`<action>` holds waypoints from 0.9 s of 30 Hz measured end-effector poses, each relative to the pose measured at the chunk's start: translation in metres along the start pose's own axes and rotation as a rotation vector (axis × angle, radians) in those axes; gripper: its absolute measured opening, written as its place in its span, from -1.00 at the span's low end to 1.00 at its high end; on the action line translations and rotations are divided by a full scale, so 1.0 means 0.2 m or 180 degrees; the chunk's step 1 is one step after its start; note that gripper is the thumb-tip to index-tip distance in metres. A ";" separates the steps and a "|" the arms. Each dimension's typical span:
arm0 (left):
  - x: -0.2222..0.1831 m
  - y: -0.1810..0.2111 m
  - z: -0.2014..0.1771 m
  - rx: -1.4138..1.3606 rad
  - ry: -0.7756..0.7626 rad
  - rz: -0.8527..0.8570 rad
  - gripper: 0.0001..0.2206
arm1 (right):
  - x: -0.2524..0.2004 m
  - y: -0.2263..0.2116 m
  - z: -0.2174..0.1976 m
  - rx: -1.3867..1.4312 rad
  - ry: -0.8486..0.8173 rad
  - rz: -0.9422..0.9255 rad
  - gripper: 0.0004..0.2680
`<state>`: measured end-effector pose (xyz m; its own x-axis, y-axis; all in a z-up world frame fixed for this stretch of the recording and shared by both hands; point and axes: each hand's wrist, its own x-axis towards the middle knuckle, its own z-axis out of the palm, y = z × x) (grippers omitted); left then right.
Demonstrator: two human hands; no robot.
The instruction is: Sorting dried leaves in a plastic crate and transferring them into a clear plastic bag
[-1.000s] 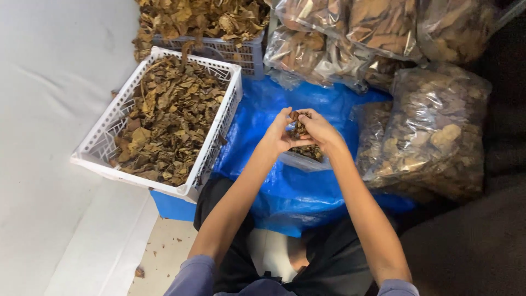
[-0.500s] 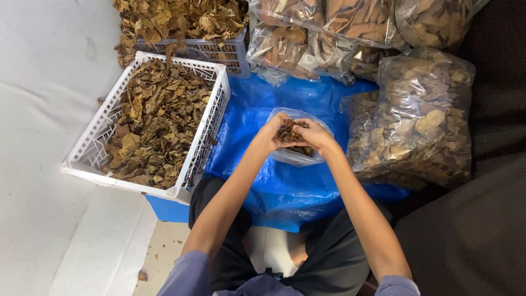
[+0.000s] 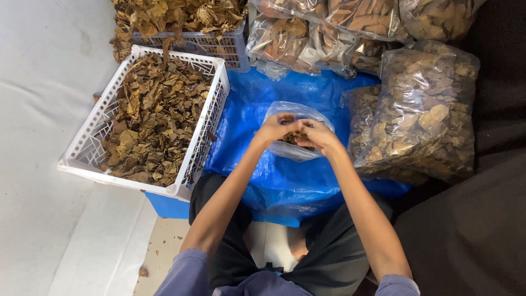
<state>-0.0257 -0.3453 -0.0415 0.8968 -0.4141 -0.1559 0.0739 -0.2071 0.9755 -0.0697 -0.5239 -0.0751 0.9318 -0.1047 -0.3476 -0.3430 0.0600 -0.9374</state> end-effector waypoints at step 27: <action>0.42 -0.41 0.25 0.3580 -0.0039 -0.0625 -0.63 | 0.16 0.07 -0.06 -0.4249 0.0510 0.0317 -0.40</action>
<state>0.0218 -0.4082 -0.1432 0.9082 -0.2942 -0.2978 -0.2258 -0.9433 0.2432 -0.0462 -0.5389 -0.0992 0.9038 -0.2759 -0.3272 -0.3462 -0.9208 -0.1797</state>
